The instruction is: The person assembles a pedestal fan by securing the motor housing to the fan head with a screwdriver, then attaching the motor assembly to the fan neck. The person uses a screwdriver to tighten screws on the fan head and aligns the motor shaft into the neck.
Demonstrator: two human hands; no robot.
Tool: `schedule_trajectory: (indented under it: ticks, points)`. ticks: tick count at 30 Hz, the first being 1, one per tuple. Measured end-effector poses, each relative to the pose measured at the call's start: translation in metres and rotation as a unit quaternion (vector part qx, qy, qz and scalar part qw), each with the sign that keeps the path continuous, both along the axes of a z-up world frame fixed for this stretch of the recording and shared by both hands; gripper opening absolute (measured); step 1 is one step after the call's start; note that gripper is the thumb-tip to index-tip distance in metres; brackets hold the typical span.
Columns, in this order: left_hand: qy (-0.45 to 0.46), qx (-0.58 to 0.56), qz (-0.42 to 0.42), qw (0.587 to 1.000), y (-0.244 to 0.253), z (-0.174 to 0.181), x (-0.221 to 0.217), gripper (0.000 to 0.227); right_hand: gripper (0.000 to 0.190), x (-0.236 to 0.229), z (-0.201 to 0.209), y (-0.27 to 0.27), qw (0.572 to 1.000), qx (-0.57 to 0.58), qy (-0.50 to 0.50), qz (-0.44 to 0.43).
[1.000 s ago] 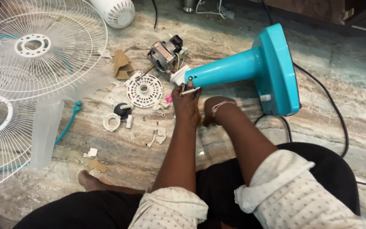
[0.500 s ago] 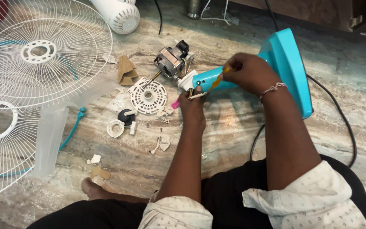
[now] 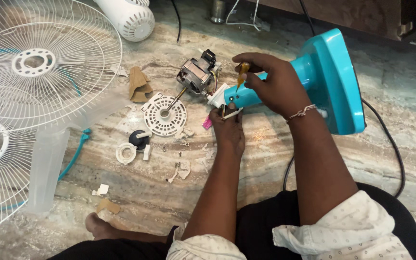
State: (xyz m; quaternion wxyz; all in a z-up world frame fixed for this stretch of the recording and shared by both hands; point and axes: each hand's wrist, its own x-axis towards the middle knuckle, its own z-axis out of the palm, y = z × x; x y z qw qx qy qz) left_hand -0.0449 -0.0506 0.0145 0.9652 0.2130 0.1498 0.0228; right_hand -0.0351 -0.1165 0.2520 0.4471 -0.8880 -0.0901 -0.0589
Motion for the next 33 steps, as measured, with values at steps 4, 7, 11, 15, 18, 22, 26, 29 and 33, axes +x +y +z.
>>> schedule_trajectory:
  ticks: [4,7,11,15,18,22,26,29,33]
  points:
    - [0.024,-0.027,-0.004,0.999,0.000,0.006,0.000,0.053,0.039,-0.003,0.004,0.004,0.999,-0.035,-0.025,0.025]
    - [0.021,-0.036,0.006,0.999,0.001,0.013,-0.001,0.054,0.037,-0.005,0.006,0.007,0.997,-0.048,-0.037,0.044]
    - [0.039,-0.049,0.012,0.998,0.002,0.019,0.001,0.055,0.033,-0.005,0.005,0.009,0.997,-0.052,-0.043,0.048]
    - [0.043,-0.056,0.013,0.997,0.002,0.023,0.005,0.056,0.037,-0.004,0.002,0.007,0.996,-0.053,-0.049,0.060]
    - [0.057,-0.047,0.014,0.997,0.002,0.026,0.004,0.054,0.036,-0.003,-0.001,0.008,0.996,-0.053,-0.042,0.057]
    - [0.068,-0.043,0.011,0.997,0.003,0.029,0.006,0.052,0.037,-0.002,-0.004,0.009,0.991,-0.101,-0.050,0.072]
    - [0.051,-0.032,0.014,0.998,0.005,0.030,0.009,0.050,0.046,0.000,-0.012,0.014,0.975,-0.159,-0.103,0.118]
    - [0.064,-0.035,0.011,0.997,0.004,0.029,0.010,0.051,0.040,0.002,-0.020,0.017,0.992,-0.089,-0.057,0.070]
    - [0.089,-0.025,0.001,0.996,0.005,0.031,0.014,0.053,0.031,0.005,-0.029,0.020,0.996,-0.045,-0.074,0.022]
